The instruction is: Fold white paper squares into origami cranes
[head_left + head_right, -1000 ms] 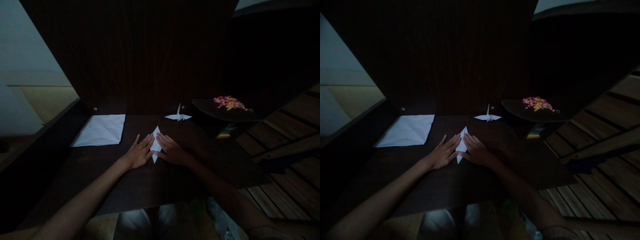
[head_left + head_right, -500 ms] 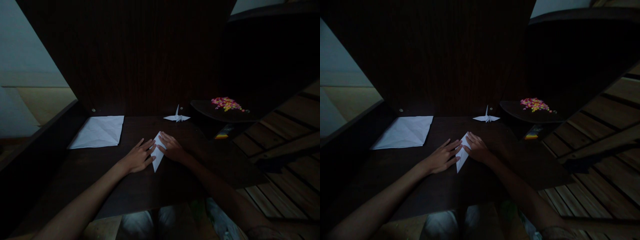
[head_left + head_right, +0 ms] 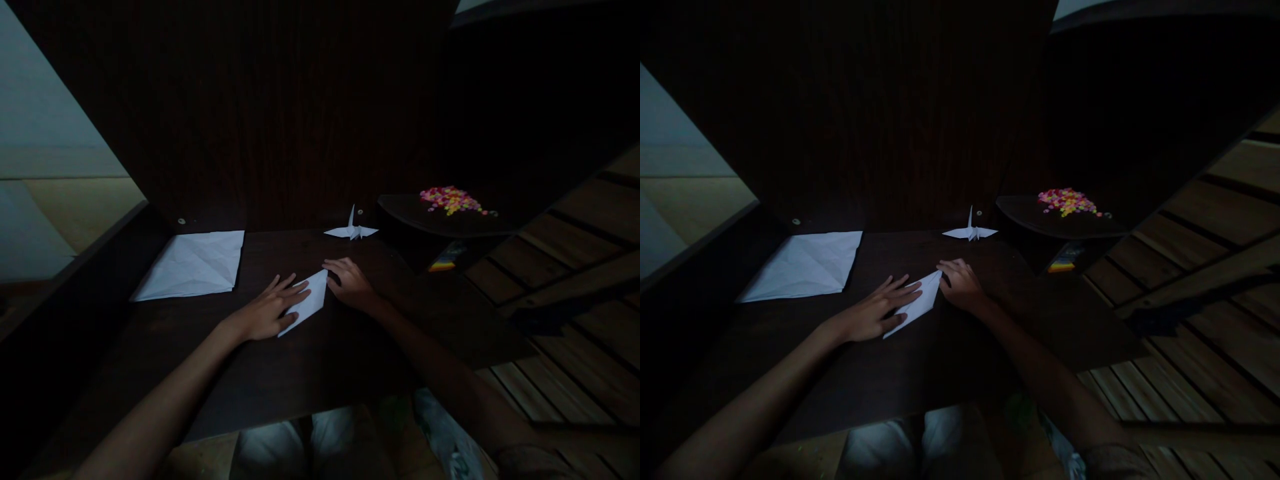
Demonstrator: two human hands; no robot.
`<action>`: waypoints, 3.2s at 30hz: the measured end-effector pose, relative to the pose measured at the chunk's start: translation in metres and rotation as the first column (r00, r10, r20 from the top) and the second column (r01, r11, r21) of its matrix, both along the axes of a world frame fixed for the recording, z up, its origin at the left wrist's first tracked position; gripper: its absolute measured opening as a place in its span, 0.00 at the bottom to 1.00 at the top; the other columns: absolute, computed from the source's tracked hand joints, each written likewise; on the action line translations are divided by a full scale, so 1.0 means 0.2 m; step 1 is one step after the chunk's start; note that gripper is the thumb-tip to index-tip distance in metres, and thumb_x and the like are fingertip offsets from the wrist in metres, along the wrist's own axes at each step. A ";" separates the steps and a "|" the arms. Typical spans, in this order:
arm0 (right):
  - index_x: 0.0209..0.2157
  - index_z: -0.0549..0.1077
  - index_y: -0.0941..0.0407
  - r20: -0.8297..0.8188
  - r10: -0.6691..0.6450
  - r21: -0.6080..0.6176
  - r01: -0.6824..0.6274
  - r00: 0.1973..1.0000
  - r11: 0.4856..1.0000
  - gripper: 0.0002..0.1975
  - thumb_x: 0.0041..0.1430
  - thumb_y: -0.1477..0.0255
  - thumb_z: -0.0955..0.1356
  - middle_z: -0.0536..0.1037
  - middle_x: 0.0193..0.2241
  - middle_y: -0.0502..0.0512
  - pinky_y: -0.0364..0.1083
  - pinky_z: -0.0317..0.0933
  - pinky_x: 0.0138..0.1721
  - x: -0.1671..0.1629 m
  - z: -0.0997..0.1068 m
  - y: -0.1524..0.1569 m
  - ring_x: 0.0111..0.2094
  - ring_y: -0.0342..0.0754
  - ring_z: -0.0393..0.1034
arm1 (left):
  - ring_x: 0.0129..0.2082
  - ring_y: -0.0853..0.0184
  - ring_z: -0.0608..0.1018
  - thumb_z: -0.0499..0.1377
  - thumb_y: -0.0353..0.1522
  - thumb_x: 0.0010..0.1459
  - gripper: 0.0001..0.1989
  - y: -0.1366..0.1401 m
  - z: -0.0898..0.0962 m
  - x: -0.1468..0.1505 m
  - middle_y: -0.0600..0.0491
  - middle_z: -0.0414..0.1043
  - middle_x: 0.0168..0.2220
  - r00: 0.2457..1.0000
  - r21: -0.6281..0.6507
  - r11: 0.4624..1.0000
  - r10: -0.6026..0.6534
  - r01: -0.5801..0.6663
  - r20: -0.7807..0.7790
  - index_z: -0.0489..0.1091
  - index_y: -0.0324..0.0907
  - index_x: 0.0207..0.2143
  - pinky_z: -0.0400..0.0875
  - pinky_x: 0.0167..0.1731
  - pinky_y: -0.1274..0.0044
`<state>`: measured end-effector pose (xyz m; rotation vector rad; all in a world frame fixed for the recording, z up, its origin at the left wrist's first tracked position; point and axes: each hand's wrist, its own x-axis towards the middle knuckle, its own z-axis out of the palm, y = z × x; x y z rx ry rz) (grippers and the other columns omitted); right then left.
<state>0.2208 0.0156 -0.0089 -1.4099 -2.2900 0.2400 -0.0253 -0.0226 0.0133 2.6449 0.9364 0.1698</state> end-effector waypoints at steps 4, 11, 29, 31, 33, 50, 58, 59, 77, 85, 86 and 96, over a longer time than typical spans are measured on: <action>0.43 0.76 0.56 -0.034 0.054 0.046 -0.052 0.998 0.998 0.13 0.57 0.75 0.65 0.76 0.46 0.58 0.56 0.58 0.50 0.03 -0.01 0.03 0.47 0.54 0.63 | 0.67 0.56 0.45 0.48 0.26 0.60 0.29 0.03 0.02 -0.04 0.55 0.50 0.65 0.999 0.044 0.999 0.018 -0.016 -0.038 0.54 0.50 0.63 0.42 0.61 0.51; 0.35 0.78 0.56 -0.096 0.133 0.035 -0.130 0.986 0.991 0.08 0.56 0.76 0.67 0.78 0.34 0.56 0.52 0.61 0.45 0.02 0.02 0.01 0.40 0.51 0.64 | 0.62 0.60 0.60 0.46 0.26 0.60 0.22 0.07 -0.03 -0.04 0.49 0.66 0.58 0.991 0.242 0.962 0.130 -0.129 0.013 0.66 0.40 0.54 0.54 0.61 0.60; 0.32 0.75 0.55 -0.004 0.193 0.067 -0.192 0.981 0.979 0.06 0.60 0.74 0.65 0.75 0.32 0.55 0.49 0.59 0.42 0.03 0.04 0.00 0.39 0.50 0.62 | 0.55 0.57 0.71 0.47 0.45 0.63 0.22 0.06 -0.08 -0.01 0.45 0.67 0.55 0.946 0.209 0.924 0.299 -0.321 0.129 0.63 0.41 0.52 0.66 0.55 0.65; 0.32 0.75 0.56 0.014 0.212 0.080 -0.212 0.977 0.974 0.07 0.60 0.74 0.64 0.74 0.33 0.55 0.50 0.59 0.43 0.03 0.04 0.00 0.40 0.51 0.61 | 0.53 0.56 0.72 0.48 0.45 0.63 0.21 0.06 -0.08 -0.01 0.46 0.69 0.53 0.938 0.184 0.924 0.312 -0.336 0.149 0.62 0.42 0.52 0.67 0.53 0.65; 0.32 0.74 0.56 0.001 0.224 0.070 -0.223 0.975 0.972 0.07 0.60 0.74 0.64 0.74 0.33 0.55 0.50 0.58 0.44 0.02 0.05 0.00 0.40 0.50 0.62 | 0.52 0.56 0.72 0.48 0.44 0.63 0.20 0.05 -0.07 -0.01 0.47 0.70 0.51 0.934 0.158 0.927 0.316 -0.341 0.165 0.61 0.43 0.52 0.67 0.52 0.65; 0.36 0.75 0.58 -0.465 0.052 -0.242 -0.183 0.884 0.953 0.09 0.54 0.68 0.68 0.75 0.29 0.51 0.40 0.57 0.27 0.01 0.04 0.00 0.27 0.41 0.65 | 0.47 0.58 0.76 0.49 0.42 0.63 0.17 0.04 -0.03 -0.01 0.46 0.70 0.50 0.934 0.094 0.941 0.302 -0.324 0.193 0.59 0.43 0.50 0.69 0.49 0.66; 0.32 0.77 0.59 -0.548 -0.019 -0.335 -0.199 0.836 0.921 0.12 0.51 0.64 0.70 0.76 0.25 0.52 0.41 0.57 0.25 0.01 0.02 0.01 0.24 0.41 0.64 | 0.51 0.58 0.73 0.48 0.43 0.63 0.19 0.04 -0.04 -0.01 0.46 0.70 0.50 0.941 0.107 0.948 0.275 -0.299 0.197 0.60 0.43 0.51 0.67 0.52 0.67; 0.32 0.77 0.59 -0.565 -0.033 -0.350 -0.203 0.825 0.914 0.13 0.50 0.64 0.70 0.76 0.25 0.52 0.41 0.57 0.25 0.01 0.02 0.01 0.24 0.41 0.64 | 0.52 0.58 0.72 0.48 0.43 0.63 0.19 0.04 -0.05 -0.01 0.45 0.70 0.51 0.942 0.114 0.947 0.274 -0.299 0.193 0.60 0.43 0.52 0.66 0.53 0.66; 0.30 0.79 0.60 -0.641 -0.197 -0.539 -0.252 0.742 0.804 0.11 0.44 0.70 0.69 0.76 0.22 0.53 0.40 0.54 0.18 0.01 0.04 0.02 0.19 0.40 0.61 | 0.59 0.61 0.66 0.47 0.42 0.65 0.22 0.07 -0.06 -0.03 0.47 0.64 0.58 0.964 0.125 0.974 0.159 -0.188 0.211 0.59 0.43 0.58 0.56 0.61 0.66; 0.28 0.79 0.61 -0.676 -0.196 -0.563 -0.327 0.710 0.759 0.12 0.42 0.70 0.66 0.76 0.23 0.55 0.39 0.57 0.16 0.03 0.06 0.03 0.22 0.42 0.64 | 0.59 0.61 0.67 0.47 0.41 0.65 0.22 0.07 -0.06 -0.03 0.47 0.66 0.57 0.967 0.127 0.978 0.133 -0.163 0.218 0.61 0.42 0.58 0.57 0.61 0.65; 0.28 0.79 0.61 -0.661 -0.184 -0.562 -0.317 0.727 0.764 0.12 0.43 0.70 0.67 0.75 0.22 0.54 0.39 0.57 0.16 0.03 0.06 0.03 0.21 0.41 0.64 | 0.59 0.61 0.66 0.47 0.41 0.65 0.23 0.08 -0.06 -0.03 0.47 0.66 0.57 0.968 0.128 0.979 0.130 -0.160 0.213 0.61 0.42 0.58 0.57 0.61 0.65; 0.30 0.79 0.61 -0.589 -0.096 -0.496 -0.265 0.802 0.827 0.12 0.40 0.70 0.74 0.77 0.24 0.53 0.39 0.58 0.24 0.03 0.09 0.00 0.24 0.41 0.66 | 0.60 0.62 0.64 0.47 0.39 0.66 0.22 0.09 -0.07 -0.05 0.46 0.64 0.58 0.985 0.193 0.974 0.088 -0.117 0.151 0.62 0.42 0.59 0.55 0.61 0.63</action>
